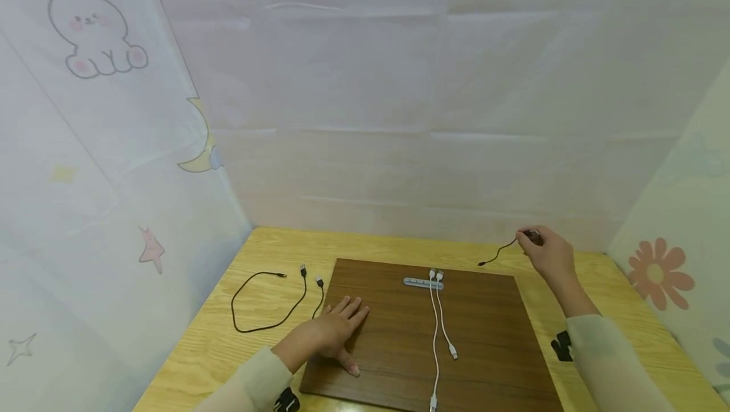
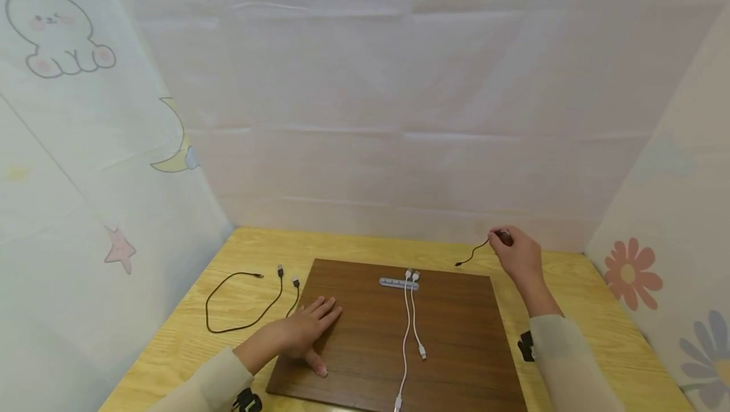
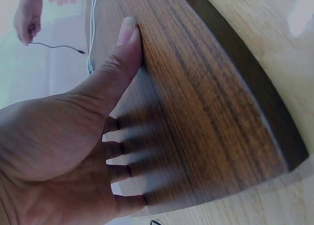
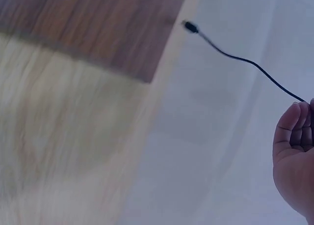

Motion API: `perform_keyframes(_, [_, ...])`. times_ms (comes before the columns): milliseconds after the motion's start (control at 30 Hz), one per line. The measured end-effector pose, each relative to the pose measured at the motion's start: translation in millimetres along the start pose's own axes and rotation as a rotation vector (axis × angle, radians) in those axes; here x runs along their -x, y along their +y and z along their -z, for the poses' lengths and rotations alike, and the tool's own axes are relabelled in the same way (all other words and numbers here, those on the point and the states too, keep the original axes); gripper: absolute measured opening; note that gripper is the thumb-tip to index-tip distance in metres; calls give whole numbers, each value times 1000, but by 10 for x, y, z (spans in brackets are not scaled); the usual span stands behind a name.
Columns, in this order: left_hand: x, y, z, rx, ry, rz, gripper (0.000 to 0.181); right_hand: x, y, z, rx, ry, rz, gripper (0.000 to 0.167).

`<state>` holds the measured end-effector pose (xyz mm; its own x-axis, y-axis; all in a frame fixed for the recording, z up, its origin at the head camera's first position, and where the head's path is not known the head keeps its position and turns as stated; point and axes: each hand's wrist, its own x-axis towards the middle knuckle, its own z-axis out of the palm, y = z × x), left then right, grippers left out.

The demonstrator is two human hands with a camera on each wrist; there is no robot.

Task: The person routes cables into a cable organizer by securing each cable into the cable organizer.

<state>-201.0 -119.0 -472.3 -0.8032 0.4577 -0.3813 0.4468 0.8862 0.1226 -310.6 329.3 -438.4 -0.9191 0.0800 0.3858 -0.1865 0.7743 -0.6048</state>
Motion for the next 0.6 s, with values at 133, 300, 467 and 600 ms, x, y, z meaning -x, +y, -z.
perform_keyframes(133, [2, 3, 4, -1, -2, -1, 120, 64, -204, 87, -108, 7, -84, 44])
perform_keyframes(300, [-3, -11, -2, -5, 0, -4, 120, 137, -438, 156, -174, 4, -116, 52])
perform_keyframes(467, [-13, -26, -13, -2, 3, -7, 121, 196, -609, 148, -132, 22, -54, 50])
perform_keyframes(600, [-17, -28, -25, 3, 3, -5, 120, 247, -664, 83, -82, 56, 42, 41])
